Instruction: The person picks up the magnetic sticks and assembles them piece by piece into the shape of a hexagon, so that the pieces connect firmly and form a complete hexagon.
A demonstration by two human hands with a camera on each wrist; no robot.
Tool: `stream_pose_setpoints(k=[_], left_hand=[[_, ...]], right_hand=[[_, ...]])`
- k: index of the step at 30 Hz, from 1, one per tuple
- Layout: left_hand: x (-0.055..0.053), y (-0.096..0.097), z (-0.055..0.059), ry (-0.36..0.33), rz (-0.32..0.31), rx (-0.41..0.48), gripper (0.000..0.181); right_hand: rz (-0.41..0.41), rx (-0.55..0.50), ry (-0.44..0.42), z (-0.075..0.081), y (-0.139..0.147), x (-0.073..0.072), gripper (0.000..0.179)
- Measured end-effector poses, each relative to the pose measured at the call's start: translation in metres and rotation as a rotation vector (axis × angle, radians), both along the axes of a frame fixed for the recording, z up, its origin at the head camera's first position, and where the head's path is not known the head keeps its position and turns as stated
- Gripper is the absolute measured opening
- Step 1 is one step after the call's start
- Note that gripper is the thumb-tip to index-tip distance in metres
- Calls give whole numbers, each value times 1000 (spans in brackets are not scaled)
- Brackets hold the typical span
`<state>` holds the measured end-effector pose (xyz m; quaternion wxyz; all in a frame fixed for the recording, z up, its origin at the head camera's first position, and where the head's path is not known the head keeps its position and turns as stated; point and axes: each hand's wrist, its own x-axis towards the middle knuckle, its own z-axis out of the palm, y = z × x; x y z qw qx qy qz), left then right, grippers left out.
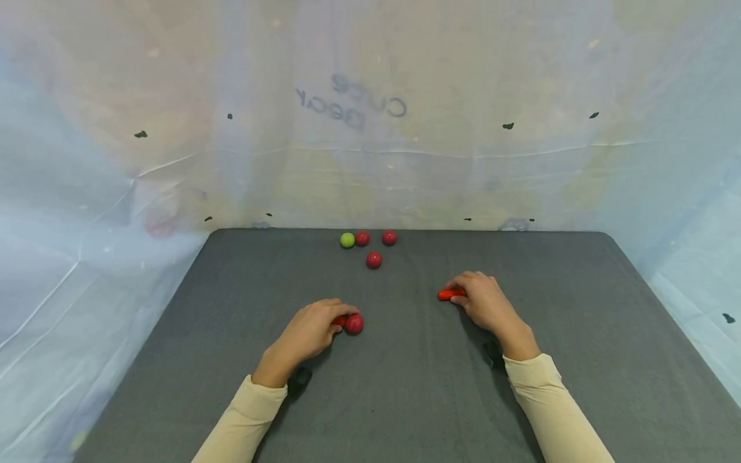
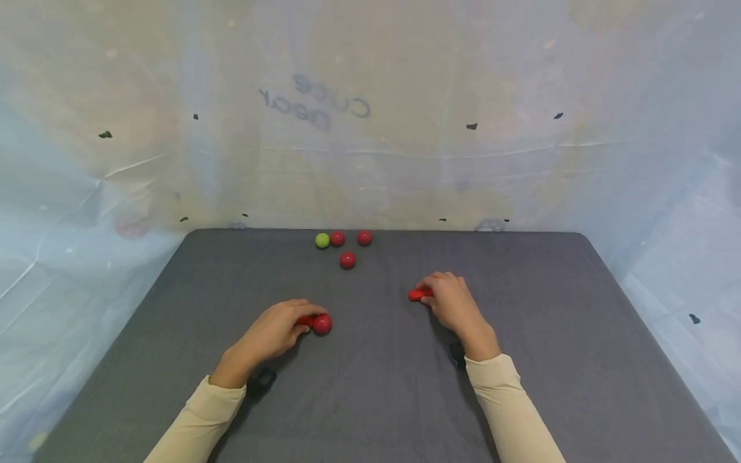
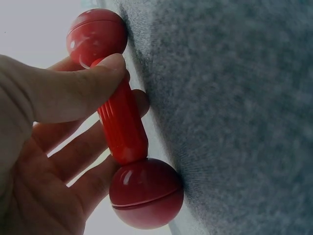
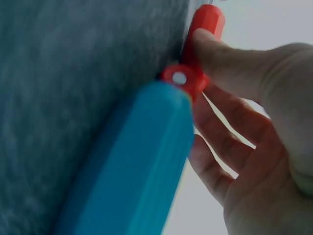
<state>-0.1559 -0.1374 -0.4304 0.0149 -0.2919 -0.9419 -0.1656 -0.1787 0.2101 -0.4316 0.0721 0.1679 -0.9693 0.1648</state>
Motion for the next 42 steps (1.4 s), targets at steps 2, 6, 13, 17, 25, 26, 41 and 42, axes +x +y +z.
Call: stream_pose_setpoints(k=[2, 6, 13, 17, 25, 26, 41, 42], left_hand=[[0, -1, 0, 0, 2, 0, 42], [0, -1, 0, 9, 7, -14, 42], [1, -2, -1, 30, 3, 8, 42], [2, -2, 0, 35, 3, -3, 41], [1, -3, 0, 47, 0, -13, 42], [1, -3, 0, 49, -1, -10, 42], [0, -1, 2, 40, 20, -8, 38], [0, -1, 2, 39, 20, -9, 38]], right_hand=[[8, -7, 5, 0, -3, 1, 23], [26, -30, 6, 1, -8, 3, 24], [63, -63, 5, -1, -21, 7, 23], [95, -81, 11, -2, -30, 9, 22], [113, -62, 11, -3, -41, 14, 24], [115, -60, 7, -2, -42, 14, 24], [168, -61, -32, 0, -58, 20, 24], [167, -61, -34, 0, -59, 20, 25]])
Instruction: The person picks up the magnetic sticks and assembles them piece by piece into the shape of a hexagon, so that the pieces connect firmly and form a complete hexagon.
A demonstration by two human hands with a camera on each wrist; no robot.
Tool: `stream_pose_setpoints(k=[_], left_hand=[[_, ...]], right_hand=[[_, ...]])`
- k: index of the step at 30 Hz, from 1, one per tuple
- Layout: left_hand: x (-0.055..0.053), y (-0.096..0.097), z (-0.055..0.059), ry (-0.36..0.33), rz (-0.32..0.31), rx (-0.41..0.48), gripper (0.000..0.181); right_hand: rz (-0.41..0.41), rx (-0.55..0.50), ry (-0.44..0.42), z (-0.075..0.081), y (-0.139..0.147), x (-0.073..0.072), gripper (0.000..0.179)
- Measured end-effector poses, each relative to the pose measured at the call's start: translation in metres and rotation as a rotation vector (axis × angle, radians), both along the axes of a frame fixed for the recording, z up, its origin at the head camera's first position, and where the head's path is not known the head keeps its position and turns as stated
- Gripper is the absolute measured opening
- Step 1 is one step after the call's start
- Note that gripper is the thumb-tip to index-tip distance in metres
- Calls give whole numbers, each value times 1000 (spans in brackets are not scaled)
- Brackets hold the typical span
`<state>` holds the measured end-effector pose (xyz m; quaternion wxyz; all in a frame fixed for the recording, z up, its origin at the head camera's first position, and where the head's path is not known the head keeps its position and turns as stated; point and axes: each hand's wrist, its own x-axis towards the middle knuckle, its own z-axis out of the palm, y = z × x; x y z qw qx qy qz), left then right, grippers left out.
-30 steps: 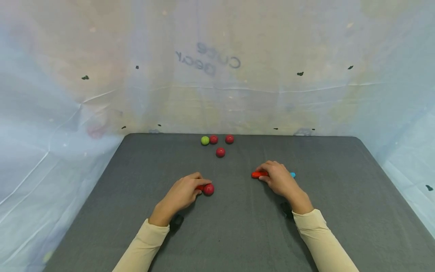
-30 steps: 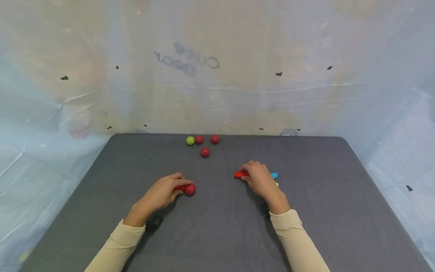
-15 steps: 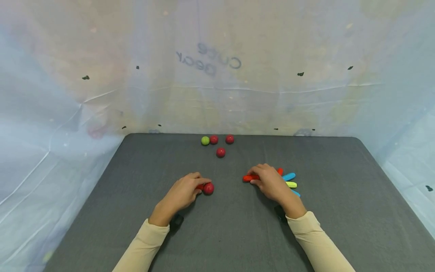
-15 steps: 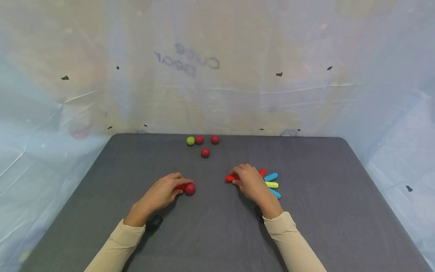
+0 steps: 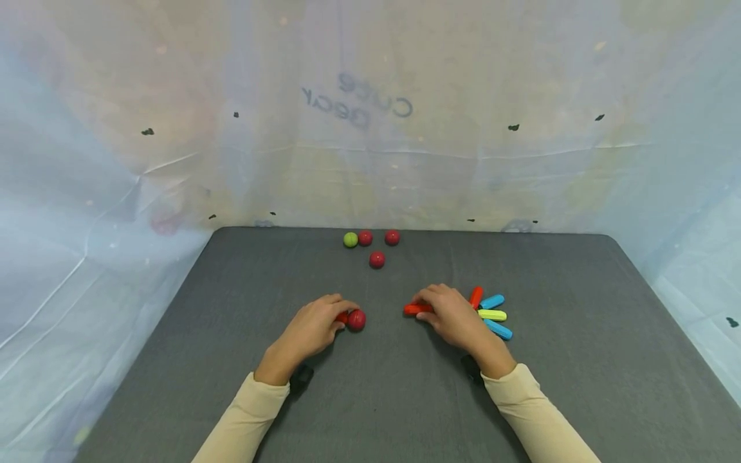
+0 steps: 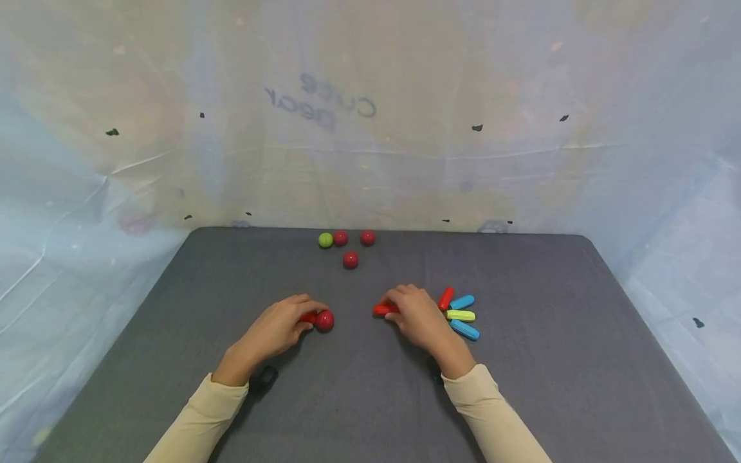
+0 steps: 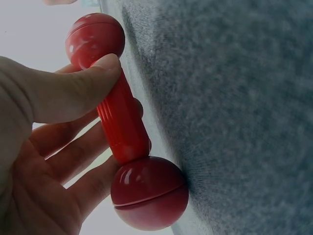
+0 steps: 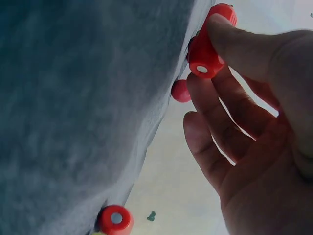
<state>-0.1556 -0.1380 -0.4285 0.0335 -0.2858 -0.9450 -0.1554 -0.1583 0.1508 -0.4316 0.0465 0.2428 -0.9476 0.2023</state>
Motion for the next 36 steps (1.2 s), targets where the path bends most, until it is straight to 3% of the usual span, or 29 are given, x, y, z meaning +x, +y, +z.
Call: stream_pose_setpoints(k=[20, 28, 36], left_hand=[[1, 6, -2, 0, -11, -33, 35], [3, 7, -2, 7, -9, -27, 35], [5, 6, -2, 13, -12, -15, 36]], right_hand=[[66, 15, 84, -1, -23, 13, 22], [104, 60, 177, -5, -40, 16, 22], [97, 30, 159, -4, -49, 18, 22]])
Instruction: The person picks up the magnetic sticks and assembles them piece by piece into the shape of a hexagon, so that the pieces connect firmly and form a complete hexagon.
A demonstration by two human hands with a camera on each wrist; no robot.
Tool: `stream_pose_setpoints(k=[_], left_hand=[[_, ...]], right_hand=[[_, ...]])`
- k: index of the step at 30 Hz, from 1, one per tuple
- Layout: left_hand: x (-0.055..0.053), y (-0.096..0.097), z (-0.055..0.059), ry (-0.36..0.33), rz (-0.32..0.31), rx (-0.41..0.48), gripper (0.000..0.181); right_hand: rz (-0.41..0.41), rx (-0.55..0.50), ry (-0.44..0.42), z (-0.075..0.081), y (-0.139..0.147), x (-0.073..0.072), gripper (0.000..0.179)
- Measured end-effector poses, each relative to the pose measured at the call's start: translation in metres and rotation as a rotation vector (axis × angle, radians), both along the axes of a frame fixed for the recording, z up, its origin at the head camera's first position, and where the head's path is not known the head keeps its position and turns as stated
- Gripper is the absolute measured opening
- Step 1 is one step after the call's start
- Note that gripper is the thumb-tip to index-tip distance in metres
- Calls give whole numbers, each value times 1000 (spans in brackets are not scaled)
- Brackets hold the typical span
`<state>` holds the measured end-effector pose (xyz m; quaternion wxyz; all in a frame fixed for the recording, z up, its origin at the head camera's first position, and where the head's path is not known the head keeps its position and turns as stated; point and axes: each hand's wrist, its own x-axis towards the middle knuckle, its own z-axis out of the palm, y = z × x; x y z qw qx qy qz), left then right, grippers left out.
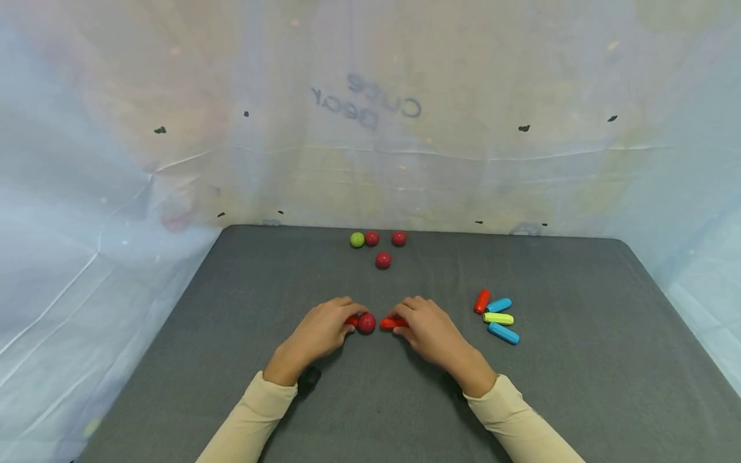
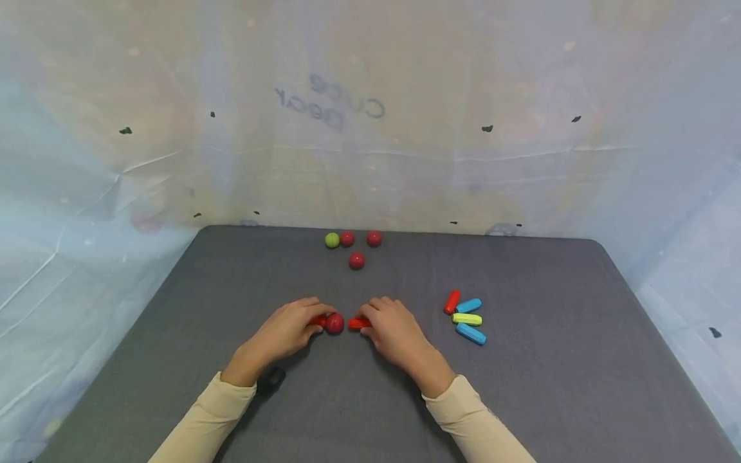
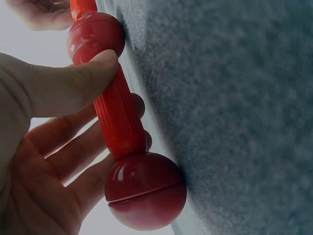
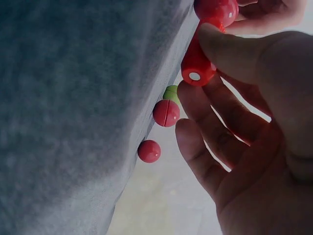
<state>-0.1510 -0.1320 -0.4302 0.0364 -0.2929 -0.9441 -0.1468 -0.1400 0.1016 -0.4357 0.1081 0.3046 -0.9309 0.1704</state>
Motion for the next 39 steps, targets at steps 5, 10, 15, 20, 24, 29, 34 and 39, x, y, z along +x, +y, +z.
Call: stream_pose_setpoints(k=[5, 10, 15, 20, 24, 29, 34, 39], left_hand=[[0, 1, -1, -4, -10, 2, 36], [0, 2, -1, -8, -17, 8, 36], [0, 4, -1, -6, -22, 11, 37], [2, 5, 0, -12, -25, 3, 37], [4, 8, 0, -26, -45, 1, 40], [5, 11, -1, 13, -79, -5, 37], [5, 10, -2, 44, -78, -22, 36], [5, 9, -3, 25, -61, -29, 37]], right_hand=[[6, -10, 0, 0, -1, 0, 22], [9, -4, -9, -1, -3, 0, 22], [7, 17, -9, -1, -5, 1, 23], [5, 24, -4, -2, -4, 2, 23], [11, 19, -7, -2, -5, 2, 22], [11, 19, 1, 0, -3, 4, 21], [22, 8, -28, 2, 5, 3, 20], [-6, 8, -60, 5, 22, -12, 20]])
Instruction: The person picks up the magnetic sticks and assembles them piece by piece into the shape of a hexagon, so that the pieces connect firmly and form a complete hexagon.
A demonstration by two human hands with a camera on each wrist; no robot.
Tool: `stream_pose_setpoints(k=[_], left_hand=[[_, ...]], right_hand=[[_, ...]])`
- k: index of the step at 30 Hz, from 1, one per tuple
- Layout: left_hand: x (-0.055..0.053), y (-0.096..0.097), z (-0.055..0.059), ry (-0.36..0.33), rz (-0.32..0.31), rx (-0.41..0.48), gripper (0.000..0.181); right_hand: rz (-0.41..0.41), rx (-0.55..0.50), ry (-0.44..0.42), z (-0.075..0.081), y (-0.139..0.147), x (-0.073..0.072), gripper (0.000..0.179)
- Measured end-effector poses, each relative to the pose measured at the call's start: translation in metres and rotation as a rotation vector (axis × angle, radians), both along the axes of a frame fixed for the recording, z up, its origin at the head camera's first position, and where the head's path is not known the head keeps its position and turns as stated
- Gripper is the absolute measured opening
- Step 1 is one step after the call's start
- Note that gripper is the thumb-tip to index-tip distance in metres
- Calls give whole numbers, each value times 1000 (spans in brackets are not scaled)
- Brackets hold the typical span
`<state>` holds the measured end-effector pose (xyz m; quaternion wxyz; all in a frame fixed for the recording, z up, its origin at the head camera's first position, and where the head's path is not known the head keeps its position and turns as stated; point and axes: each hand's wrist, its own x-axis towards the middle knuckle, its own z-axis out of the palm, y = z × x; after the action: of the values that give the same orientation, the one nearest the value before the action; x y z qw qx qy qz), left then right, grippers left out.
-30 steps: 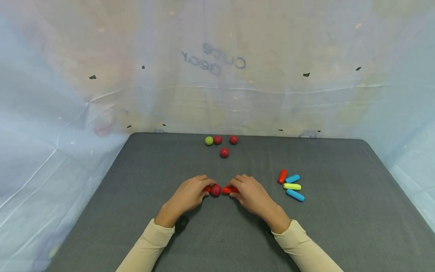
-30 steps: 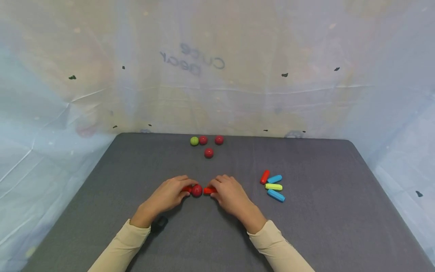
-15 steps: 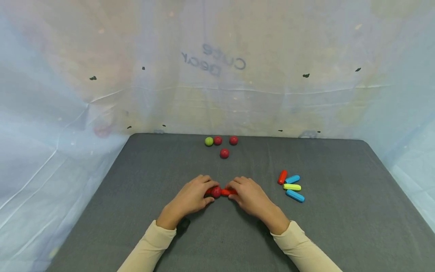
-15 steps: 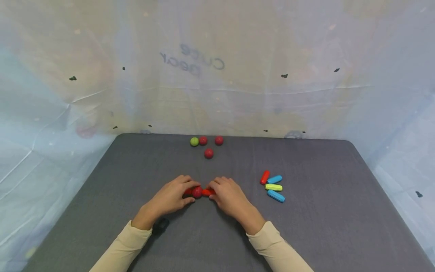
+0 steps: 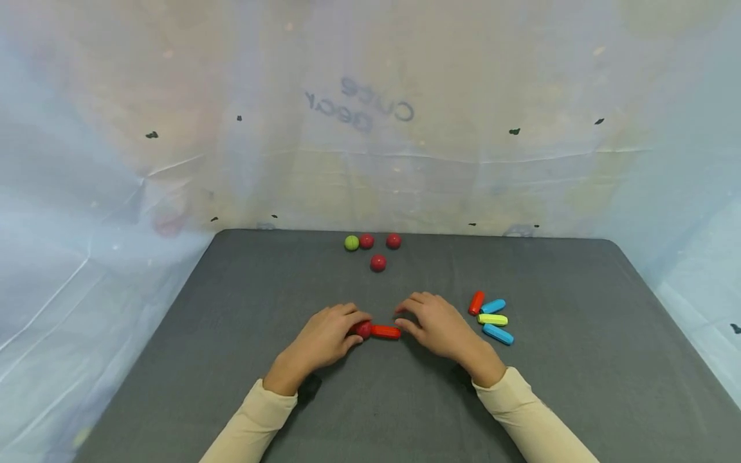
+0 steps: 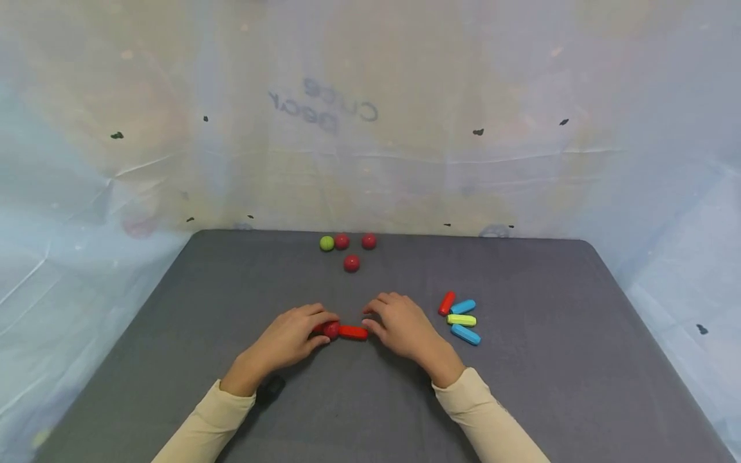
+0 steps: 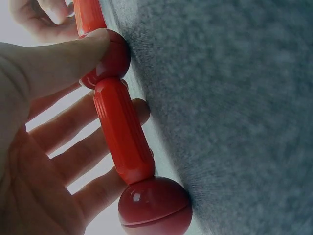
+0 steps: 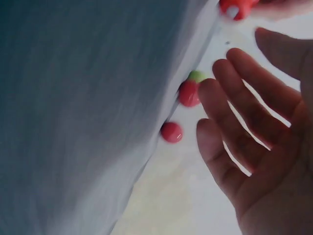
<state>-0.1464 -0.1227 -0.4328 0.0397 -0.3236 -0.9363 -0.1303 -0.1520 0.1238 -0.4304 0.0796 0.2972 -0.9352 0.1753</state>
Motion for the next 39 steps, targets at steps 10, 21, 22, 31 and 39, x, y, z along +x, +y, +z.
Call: stream_pose_setpoints(k=[10, 21, 22, 31, 39], left_hand=[[0, 1, -2, -4, 18, -33, 37], [0, -1, 2, -17, 3, -20, 39], [0, -1, 2, -17, 4, -19, 39], [0, 1, 3, 20, 15, -18, 39], [0, 5, 2, -2, 10, -4, 38]], right_hand=[[-36, 66, 141, -1, 15, -45, 17], [-52, 69, 227, -1, -8, -74, 18], [-52, 67, 231, -1, -10, -77, 19], [-17, 84, 311, 3, -23, -100, 28], [1, 69, 145, 4, -14, -129, 41]])
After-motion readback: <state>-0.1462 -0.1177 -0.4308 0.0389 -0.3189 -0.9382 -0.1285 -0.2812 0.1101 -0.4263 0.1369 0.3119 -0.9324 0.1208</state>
